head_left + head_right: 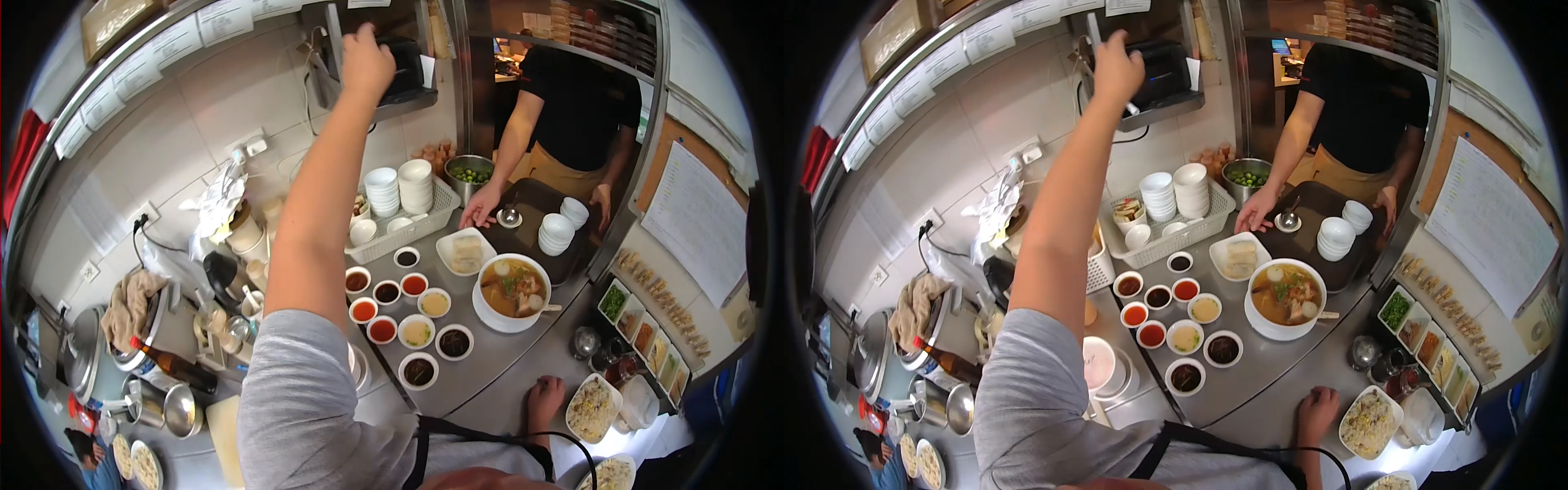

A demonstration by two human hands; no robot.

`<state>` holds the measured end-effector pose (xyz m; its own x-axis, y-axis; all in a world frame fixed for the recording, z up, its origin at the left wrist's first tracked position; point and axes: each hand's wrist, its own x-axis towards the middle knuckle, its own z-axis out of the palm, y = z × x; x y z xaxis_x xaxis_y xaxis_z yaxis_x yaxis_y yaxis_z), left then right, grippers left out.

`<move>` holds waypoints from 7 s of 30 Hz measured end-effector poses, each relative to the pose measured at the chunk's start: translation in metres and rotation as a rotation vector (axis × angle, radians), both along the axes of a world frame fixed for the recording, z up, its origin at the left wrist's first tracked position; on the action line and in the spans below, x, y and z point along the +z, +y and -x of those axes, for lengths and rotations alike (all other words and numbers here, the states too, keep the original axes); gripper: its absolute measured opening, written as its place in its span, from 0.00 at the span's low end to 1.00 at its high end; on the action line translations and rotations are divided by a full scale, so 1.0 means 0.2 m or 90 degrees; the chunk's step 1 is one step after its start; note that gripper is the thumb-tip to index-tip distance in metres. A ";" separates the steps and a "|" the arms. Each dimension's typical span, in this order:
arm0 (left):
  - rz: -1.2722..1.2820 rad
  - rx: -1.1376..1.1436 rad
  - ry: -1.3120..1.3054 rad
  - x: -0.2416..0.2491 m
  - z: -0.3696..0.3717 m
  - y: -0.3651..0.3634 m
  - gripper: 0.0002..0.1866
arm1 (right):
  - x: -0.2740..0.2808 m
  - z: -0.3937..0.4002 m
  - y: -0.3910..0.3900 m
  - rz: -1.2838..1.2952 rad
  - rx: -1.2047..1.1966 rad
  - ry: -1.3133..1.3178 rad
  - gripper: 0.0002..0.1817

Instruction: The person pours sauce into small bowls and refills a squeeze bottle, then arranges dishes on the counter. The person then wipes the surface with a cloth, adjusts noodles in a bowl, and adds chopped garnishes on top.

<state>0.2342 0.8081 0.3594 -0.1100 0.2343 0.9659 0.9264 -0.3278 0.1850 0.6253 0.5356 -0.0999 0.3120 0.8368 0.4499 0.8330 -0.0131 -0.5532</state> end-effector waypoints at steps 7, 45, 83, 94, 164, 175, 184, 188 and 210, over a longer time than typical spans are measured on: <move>0.280 -0.081 0.054 -0.43 -0.18 -0.61 0.10 | -0.03 -0.03 0.00 0.007 0.015 -0.018 0.08; 0.690 -0.165 -0.538 -1.95 -0.19 -2.66 0.20 | -0.13 0.18 -0.26 -0.044 0.498 -0.187 0.19; 1.105 -0.755 -0.596 -2.09 -1.39 -2.00 0.22 | 0.03 -0.93 -1.76 0.029 -0.177 1.118 0.21; 1.009 -0.653 -0.682 -2.45 -2.12 -1.51 0.16 | 0.02 -1.02 -1.78 0.130 -0.158 1.195 0.16; -0.043 -0.085 -1.152 -2.30 1.77 -4.35 0.18 | 0.22 2.79 -2.04 1.011 0.801 0.424 0.30; 0.356 0.079 -1.099 -2.22 1.49 -4.44 0.17 | 0.35 3.14 -1.63 0.783 0.673 0.226 0.28; 0.324 0.119 -1.114 -2.24 1.47 -4.42 0.16 | 0.37 3.46 -1.69 0.692 0.701 0.476 0.15; 0.284 0.093 -1.065 -2.31 1.49 -4.35 0.16 | 0.44 3.52 -1.67 0.691 0.765 0.435 0.15; 0.414 0.116 -1.058 -2.20 1.42 -4.34 0.32 | 0.45 3.08 -1.56 0.601 0.940 0.372 0.19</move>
<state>-0.0493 -0.0609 -0.0802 -0.8365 0.3678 -0.4061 -0.3343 0.2444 0.9102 0.0089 0.2235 -0.0099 -0.8938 0.4203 -0.1562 0.1815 0.0205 -0.9832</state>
